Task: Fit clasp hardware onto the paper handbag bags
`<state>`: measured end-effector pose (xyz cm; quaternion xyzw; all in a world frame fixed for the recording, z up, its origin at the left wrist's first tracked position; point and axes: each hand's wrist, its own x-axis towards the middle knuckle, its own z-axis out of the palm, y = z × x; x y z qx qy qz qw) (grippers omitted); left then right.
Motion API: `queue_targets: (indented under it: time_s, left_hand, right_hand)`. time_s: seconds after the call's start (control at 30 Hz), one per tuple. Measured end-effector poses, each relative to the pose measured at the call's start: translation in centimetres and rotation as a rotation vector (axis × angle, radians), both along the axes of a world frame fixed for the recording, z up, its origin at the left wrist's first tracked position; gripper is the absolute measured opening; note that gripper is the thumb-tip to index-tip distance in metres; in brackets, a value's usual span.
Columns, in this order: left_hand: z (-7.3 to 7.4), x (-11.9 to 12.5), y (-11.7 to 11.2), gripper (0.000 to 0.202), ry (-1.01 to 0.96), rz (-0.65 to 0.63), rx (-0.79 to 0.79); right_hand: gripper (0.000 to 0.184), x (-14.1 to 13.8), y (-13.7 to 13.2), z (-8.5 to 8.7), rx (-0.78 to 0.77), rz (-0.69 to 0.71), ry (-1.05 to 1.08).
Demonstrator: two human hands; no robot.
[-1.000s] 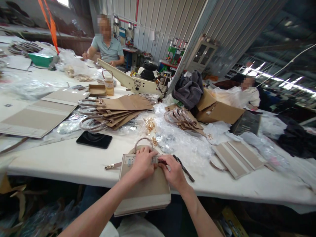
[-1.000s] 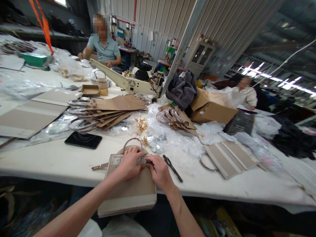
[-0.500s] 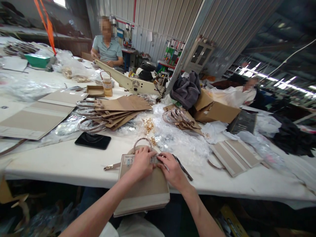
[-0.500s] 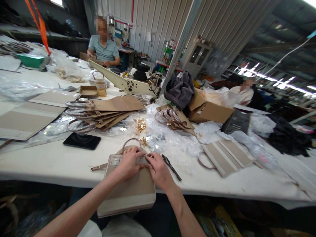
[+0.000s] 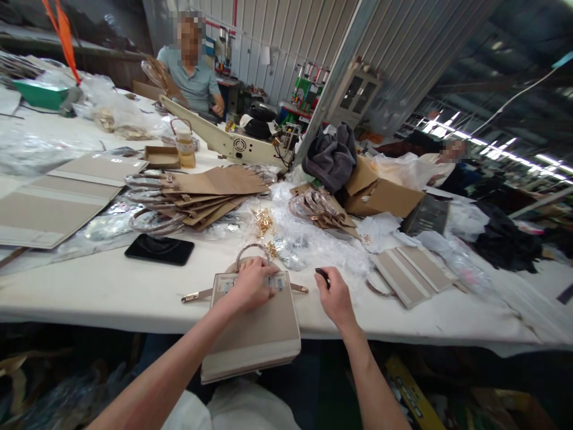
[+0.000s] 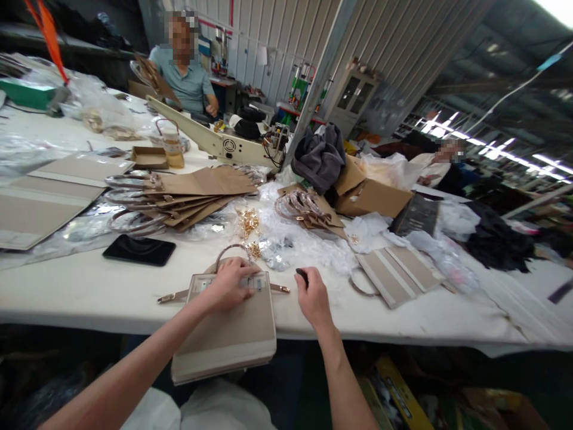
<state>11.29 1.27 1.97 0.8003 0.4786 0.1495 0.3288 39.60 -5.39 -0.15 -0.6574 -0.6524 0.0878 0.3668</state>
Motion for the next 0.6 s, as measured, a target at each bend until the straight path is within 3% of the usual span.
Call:
queue_targets:
  time_s: [0.1, 0.2, 0.37, 0.47, 0.6]
  left_hand:
    - [0.3, 0.2, 0.3, 0.054, 0.023, -0.005, 0.003]
    - [0.6, 0.6, 0.5, 0.044, 0.061, -0.006, 0.057]
    - [0.6, 0.6, 0.8, 0.043, 0.047, -0.022, 0.068]
    - [0.4, 0.6, 1.0, 0.044, 0.063, -0.015, 0.068]
    - [0.2, 0.9, 1.5, 0.044, 0.080, -0.002, 0.055]
  right_hand:
    - [0.023, -0.7, -1.4, 0.9, 0.177, -0.050, 0.477]
    - [0.036, -0.7, -1.9, 1.4, 0.239, -0.089, 0.729]
    - [0.042, -2.0, -1.7, 3.9, 0.211, -0.126, 0.697]
    - [0.039, -5.3, -1.0, 6.0, 0.249, 0.004, 0.738]
    - [0.058, -10.5, 1.5, 7.2, 0.285, 0.184, 0.846]
